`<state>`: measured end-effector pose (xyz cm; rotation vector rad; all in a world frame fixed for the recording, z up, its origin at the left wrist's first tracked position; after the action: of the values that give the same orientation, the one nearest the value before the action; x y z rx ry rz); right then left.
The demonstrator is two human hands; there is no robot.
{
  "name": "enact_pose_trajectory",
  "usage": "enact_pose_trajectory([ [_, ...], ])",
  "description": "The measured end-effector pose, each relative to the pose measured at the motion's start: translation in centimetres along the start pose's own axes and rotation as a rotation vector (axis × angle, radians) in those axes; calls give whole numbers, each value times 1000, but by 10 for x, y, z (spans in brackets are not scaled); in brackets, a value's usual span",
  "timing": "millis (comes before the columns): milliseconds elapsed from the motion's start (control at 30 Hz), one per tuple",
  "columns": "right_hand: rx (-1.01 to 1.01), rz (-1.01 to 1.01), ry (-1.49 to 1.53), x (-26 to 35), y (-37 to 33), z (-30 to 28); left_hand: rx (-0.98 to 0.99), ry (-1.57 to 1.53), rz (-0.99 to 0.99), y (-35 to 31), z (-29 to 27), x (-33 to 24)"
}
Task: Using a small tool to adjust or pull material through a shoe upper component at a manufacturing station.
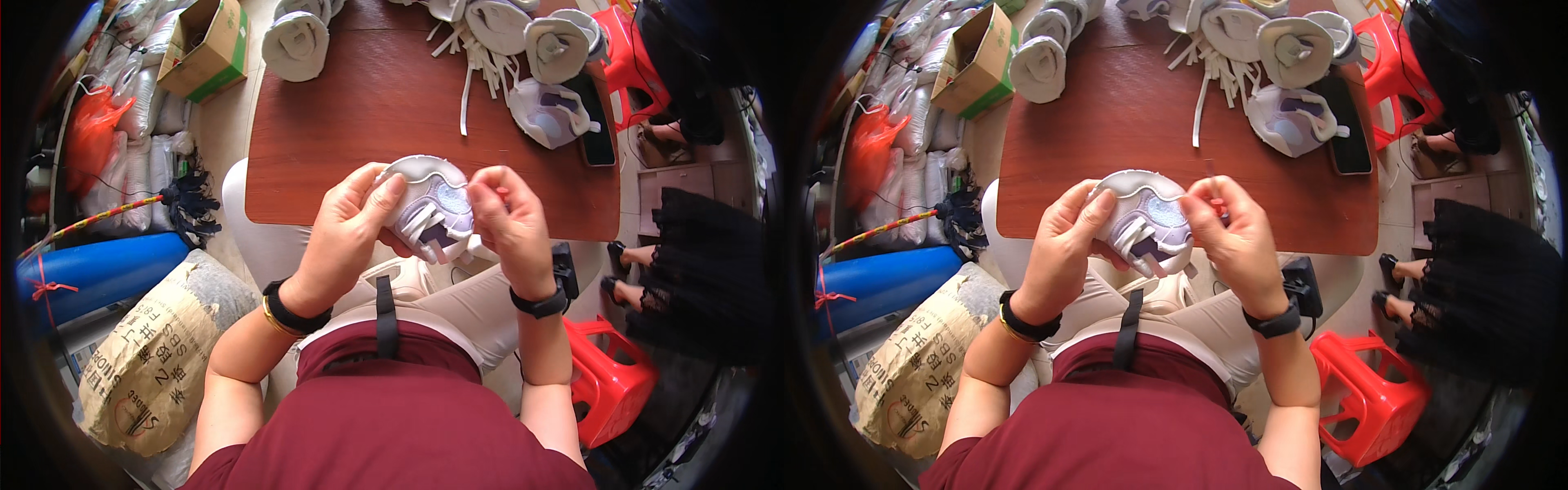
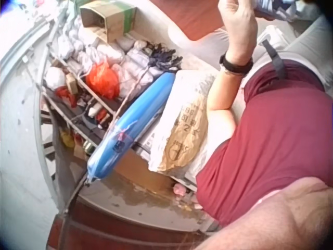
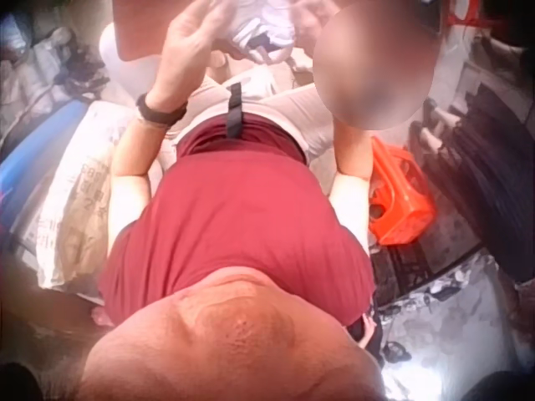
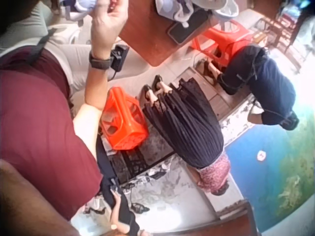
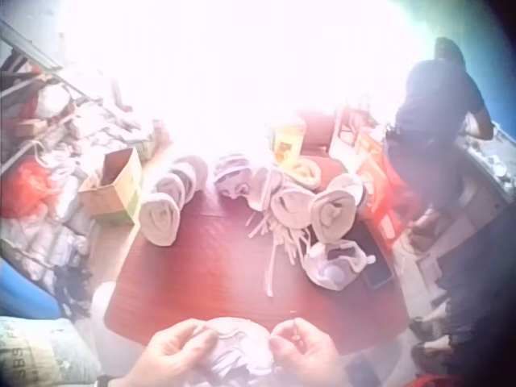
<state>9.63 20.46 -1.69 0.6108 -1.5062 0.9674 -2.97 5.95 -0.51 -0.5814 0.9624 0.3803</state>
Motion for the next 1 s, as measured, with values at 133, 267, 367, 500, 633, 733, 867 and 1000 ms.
enact_pose_trajectory([
  [133,-100,30,-5,9,-1,-10,-33,-24,13,-4,-17,-23],
  [267,-89,14,-97,10,-7,-5,81,776,847,-25,-28,-78],
  [367,-55,53,-156,6,-12,3,-3,1246,1050,-20,-45,-94],
  [500,-15,49,-153,-5,-12,13,-94,1473,1059,13,-95,-87],
  [633,-17,31,-208,-10,-11,16,-66,1566,1052,41,-113,-86],
  [733,-17,34,-267,-17,-8,17,-19,1558,1040,55,-119,-82],
  [867,-15,45,-235,-24,-8,20,-12,1513,986,68,-131,-78],
  [1000,-16,15,-308,-18,-11,19,-3,1534,1096,70,-121,-85],
])
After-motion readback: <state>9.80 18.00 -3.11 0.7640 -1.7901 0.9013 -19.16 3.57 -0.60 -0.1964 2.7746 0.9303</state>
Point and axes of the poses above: each hand's wrist, its own y-axis towards the middle knuckle, its own z-axis out of the palm, x = y × z, the point moved 4 cm from there along y, towards the middle knuckle, and after that the axes turned 9 degrees about -y, right-handed, at the moved point
